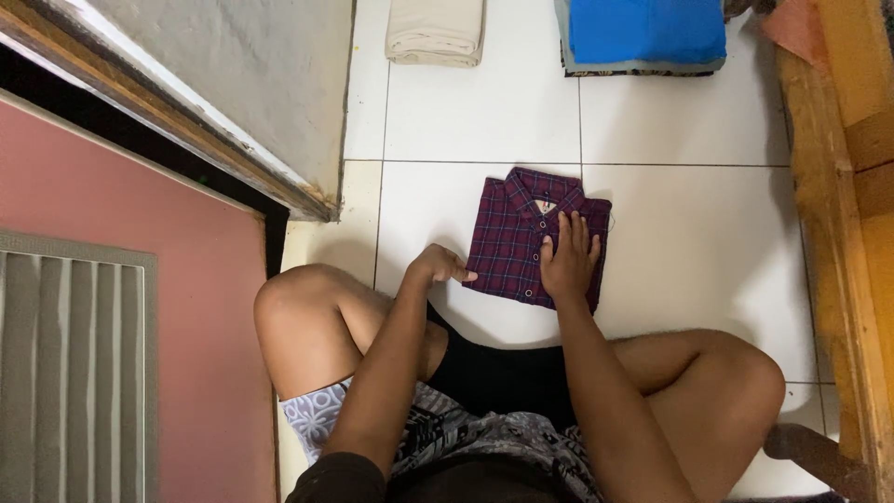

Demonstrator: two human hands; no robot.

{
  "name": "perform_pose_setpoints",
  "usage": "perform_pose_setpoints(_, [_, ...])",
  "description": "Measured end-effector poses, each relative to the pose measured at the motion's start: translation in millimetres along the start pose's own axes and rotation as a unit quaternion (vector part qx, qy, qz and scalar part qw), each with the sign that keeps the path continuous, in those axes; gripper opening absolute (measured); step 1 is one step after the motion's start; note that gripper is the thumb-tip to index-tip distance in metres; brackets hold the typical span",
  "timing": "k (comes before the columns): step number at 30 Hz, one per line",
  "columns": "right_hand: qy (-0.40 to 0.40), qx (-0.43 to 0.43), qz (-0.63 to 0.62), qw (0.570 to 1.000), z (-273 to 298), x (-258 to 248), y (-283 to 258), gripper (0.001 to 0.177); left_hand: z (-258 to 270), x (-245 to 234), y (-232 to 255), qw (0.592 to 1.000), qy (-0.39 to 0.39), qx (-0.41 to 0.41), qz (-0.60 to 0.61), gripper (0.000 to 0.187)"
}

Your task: The person sits on the floor and folds a maroon plaid shirt, placing it on a stack. They then unfold a beige plaid shirt, smooth it out, and fold it neatly on the floor.

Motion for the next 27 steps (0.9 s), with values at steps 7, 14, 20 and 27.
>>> perform_pose_setpoints(7, [0.004,-0.004,0.010,1.000,0,-3,-1,0.054,16,-1,10,0.997,-0.003,-0.004,-0.076,0.046])
perform_pose_setpoints(14, [0.010,-0.032,-0.124,0.992,-10,-17,17,0.048,20,-18,23,0.993,0.081,0.013,-0.090,0.024])
perform_pose_setpoints(20, [0.120,0.230,-0.360,0.896,-10,-66,82,0.043,31,-16,55,0.961,0.244,0.096,-0.083,0.030])
perform_pose_setpoints(27, [0.249,0.173,-0.199,0.932,3,-50,103,0.043,90,6,143,0.917,0.246,0.258,-0.180,0.042])
Point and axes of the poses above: each hand's wrist, its own z-axis away from the middle knuckle, its own x-axis out of the palm, y = z × x, the point moved 1 cm from there along -z, towards the middle knuckle, and after that the axes turned 7 degrees about x, right-handed, at the moved point
